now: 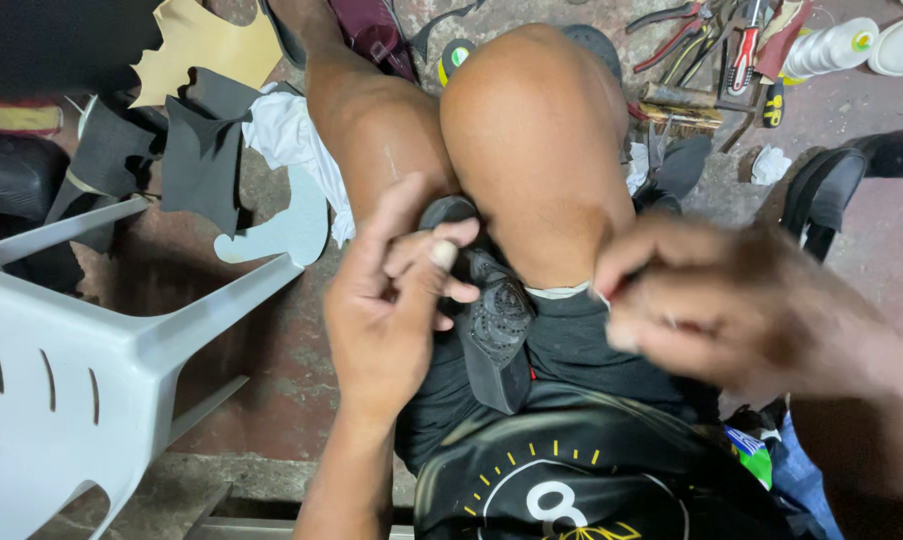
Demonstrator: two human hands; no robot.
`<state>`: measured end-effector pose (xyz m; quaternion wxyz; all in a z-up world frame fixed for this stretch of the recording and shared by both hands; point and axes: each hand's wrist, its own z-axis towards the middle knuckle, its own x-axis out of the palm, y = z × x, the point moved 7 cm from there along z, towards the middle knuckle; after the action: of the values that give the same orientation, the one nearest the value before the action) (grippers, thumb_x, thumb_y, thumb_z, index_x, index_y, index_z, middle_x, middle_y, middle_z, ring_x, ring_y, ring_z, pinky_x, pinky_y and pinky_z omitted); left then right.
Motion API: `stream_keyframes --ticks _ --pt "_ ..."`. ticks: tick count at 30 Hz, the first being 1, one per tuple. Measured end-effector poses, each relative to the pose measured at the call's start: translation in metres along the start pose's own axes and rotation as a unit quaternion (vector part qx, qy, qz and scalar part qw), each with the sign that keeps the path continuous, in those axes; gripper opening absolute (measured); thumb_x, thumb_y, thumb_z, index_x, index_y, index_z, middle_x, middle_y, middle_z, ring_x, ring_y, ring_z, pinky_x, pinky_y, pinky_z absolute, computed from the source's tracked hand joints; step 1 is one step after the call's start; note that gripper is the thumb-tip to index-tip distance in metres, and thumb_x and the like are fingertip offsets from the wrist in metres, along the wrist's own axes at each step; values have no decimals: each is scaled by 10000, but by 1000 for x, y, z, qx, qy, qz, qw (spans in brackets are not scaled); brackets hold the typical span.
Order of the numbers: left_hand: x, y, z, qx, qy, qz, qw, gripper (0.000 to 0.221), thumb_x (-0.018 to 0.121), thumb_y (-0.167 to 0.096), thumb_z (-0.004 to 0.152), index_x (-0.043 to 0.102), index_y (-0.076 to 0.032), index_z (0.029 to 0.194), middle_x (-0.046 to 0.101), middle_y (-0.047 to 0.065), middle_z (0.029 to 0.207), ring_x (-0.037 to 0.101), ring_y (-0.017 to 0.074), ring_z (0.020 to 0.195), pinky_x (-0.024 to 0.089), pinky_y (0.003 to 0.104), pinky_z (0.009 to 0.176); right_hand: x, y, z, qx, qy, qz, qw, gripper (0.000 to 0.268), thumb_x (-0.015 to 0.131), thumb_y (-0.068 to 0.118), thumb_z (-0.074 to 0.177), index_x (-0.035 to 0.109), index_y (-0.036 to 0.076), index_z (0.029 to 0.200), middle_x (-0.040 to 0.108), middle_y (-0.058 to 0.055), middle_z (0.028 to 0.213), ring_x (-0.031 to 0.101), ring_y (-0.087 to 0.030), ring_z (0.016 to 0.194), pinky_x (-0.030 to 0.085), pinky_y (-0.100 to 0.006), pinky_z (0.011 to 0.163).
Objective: The person stitches the sole of a sandal using a needle and thread, repeatedly passing the needle through the material and pulling the thread tight, then cuts the thread with shears.
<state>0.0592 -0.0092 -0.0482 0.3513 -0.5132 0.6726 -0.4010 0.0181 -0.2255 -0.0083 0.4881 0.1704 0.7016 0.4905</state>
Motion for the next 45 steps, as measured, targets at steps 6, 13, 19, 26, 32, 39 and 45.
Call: stream_keyframes --ticks 6,13,19,26,32,39,45 --pt "23 -42 -12 174 136 246 944 716 796 -33 866 492 -150 1504 611 70 942 645 142 747 545 268 637 12 -4 9 68 -20 214 974 137 671 162 981 598 105 880 696 -12 935 609 -39 666 492 -250 603" --pt "28 -43 -13 176 107 256 944 918 829 -44 802 345 -130 1577 577 78 1128 629 147 785 552 281 690 27 0 61 102 -73 23 992 201 783 233 868 661 75 897 660 -37 790 654 -178 655 498 -341 588" --pt "25 -37 -16 140 97 258 951 1041 913 -125 772 289 -118 1605 596 91 1206 696 112 740 578 256 593 -15 -6 50 64 -211 -203 954 184 783 152 910 666 49 811 631 -140 847 636 -298 757 502 -399 646" --pt "21 -40 -13 135 78 235 959 1073 916 -121 760 259 -112 1609 589 96 1397 707 96 715 590 231 595 -67 -89 8 204 -216 -269 916 164 708 158 1118 697 11 1046 627 -113 826 600 -238 704 461 -371 646" --pt "15 -37 -8 115 59 212 969 1102 936 -95 721 282 -110 1608 607 110 1447 700 101 736 593 223 599 -30 -92 -27 215 -204 103 949 197 508 191 1130 575 48 1247 639 -78 916 613 -132 718 484 -276 629" --pt "17 -37 0 89 59 165 981 1063 894 -54 736 274 -78 1600 592 149 1468 711 87 742 589 210 590 23 -18 18 101 -69 -133 984 350 666 181 927 575 35 1231 735 -163 1036 729 -285 841 583 -394 690" --pt "0 -39 -15 197 4 150 969 610 707 80 850 481 -37 1404 484 198 1412 697 138 928 596 224 713 45 -16 33 137 -34 119 983 404 624 154 981 536 60 1363 750 -77 1049 768 -186 951 583 -342 814"
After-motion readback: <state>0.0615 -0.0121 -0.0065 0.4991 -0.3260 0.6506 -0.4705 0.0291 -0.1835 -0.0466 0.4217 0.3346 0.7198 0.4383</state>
